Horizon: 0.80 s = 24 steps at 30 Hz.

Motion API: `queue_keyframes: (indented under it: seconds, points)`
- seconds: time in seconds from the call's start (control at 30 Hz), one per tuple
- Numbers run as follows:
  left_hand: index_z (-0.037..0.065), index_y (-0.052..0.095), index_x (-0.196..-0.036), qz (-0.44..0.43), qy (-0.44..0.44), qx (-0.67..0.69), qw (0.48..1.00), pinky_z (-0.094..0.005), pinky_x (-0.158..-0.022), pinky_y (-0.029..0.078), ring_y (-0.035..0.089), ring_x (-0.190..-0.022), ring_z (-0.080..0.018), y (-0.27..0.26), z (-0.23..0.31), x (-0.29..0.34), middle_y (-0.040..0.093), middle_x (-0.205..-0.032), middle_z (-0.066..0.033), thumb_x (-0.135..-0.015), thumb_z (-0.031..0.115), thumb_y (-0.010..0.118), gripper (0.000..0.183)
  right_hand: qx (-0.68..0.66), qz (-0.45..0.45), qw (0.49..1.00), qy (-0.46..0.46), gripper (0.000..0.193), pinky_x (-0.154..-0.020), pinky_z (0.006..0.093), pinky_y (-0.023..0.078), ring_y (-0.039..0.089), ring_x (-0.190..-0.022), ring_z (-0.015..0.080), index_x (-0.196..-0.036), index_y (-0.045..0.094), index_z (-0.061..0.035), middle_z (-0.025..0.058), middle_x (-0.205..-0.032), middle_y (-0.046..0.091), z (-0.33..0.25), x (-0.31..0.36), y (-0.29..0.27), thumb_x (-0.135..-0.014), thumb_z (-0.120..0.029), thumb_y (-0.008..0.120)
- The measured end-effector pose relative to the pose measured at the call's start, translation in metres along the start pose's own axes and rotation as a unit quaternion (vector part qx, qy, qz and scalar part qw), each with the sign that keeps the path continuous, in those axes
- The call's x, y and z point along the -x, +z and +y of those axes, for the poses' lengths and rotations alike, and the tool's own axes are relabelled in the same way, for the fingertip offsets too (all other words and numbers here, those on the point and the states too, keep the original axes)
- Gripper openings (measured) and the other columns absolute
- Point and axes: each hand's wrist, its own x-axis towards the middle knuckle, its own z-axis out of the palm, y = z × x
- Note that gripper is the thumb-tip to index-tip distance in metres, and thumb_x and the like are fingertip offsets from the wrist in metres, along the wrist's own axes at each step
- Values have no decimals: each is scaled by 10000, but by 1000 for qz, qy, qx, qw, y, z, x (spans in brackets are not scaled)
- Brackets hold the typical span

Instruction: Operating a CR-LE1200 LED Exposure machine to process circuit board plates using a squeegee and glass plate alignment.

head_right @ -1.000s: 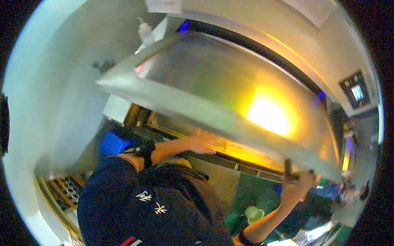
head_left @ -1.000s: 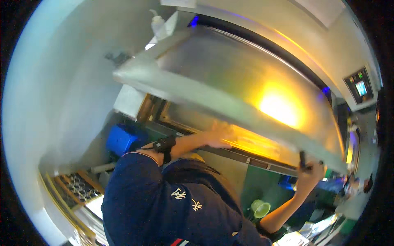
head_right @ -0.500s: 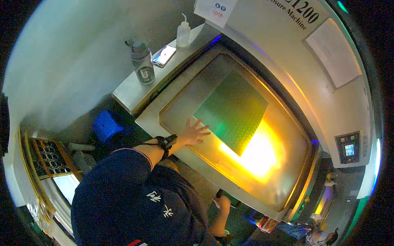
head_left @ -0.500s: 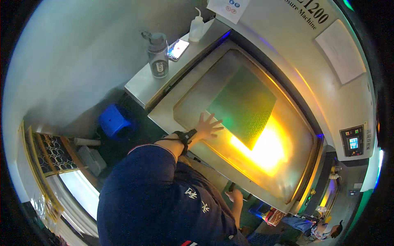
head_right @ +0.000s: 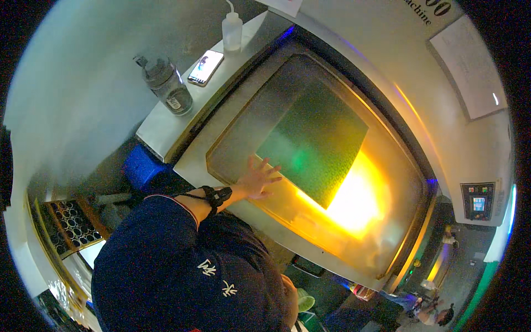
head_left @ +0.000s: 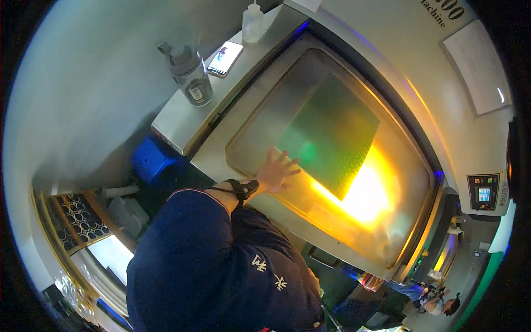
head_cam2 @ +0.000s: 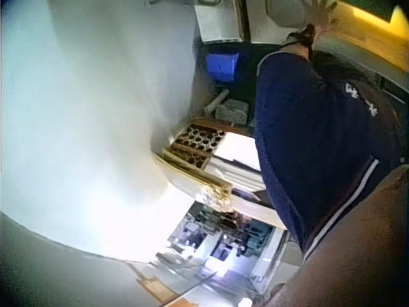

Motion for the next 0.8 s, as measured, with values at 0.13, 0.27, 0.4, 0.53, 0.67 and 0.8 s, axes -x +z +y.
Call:
queue_keyframes:
  seconds: [0.13, 0.27, 0.4, 0.53, 0.67, 0.8]
  points:
    - [339, 400, -1483, -5, 0, -11, 1000, -797, -1057, 28, 125, -1478, -433, 0, 1, 2, 202, -1625, -13, -870, 598, 558, 684, 44, 24, 998, -34, 222, -805, 346, 523, 681, -856, 267, -1055, 690, -33, 108, -1024, 705, -4, -14, 3, -873, -158, 668]
    - [352, 396, -1483, -7, -7, -8, 1000, -791, -1061, 36, 133, -1479, -426, -2, -3, 1, 213, -1622, -3, -864, 609, 561, 690, 66, 34, 995, -65, 219, -797, 344, 522, 684, -853, 259, -1055, 691, -37, 101, -1029, 708, -11, -28, 11, -881, -165, 658]
    - [343, 409, -1476, -13, -7, 18, 1000, -788, -1064, 58, 132, -1482, -407, -1, -5, 2, 234, -1614, 6, -863, 589, 567, 680, 103, 21, 991, -87, 265, -777, 365, 532, 687, -857, 279, -1071, 683, -48, 109, -1006, 704, -18, -40, 14, -835, -166, 651]
    - [330, 423, -1470, 19, -6, 30, 999, -782, -1070, 82, 130, -1484, -394, 1, -8, 7, 247, -1607, 5, -866, 564, 578, 666, 193, -33, 971, -134, 284, -733, 406, 547, 692, -840, 306, -1052, 685, -77, 97, -1005, 700, -26, -50, 9, -799, -195, 634]
    - [348, 401, -1479, 36, 1, 15, 999, -788, -1064, 27, 139, -1482, -410, 7, -4, 3, 225, -1618, 7, -848, 598, 592, 705, 145, 1, 988, -59, 250, -704, 376, 516, 690, -832, 286, -1052, 710, -97, 75, -1016, 715, -1, -20, 19, -858, -226, 620]
    - [328, 409, -1478, 13, 3, 26, 1000, -805, -1050, 19, 138, -1471, -442, 9, -1, 1, 239, -1612, -19, -853, 589, 591, 702, 115, 28, 992, -46, 245, -709, 392, 526, 689, -821, 303, -1023, 713, -99, 74, -977, 713, -1, 2, 17, -844, -235, 614]
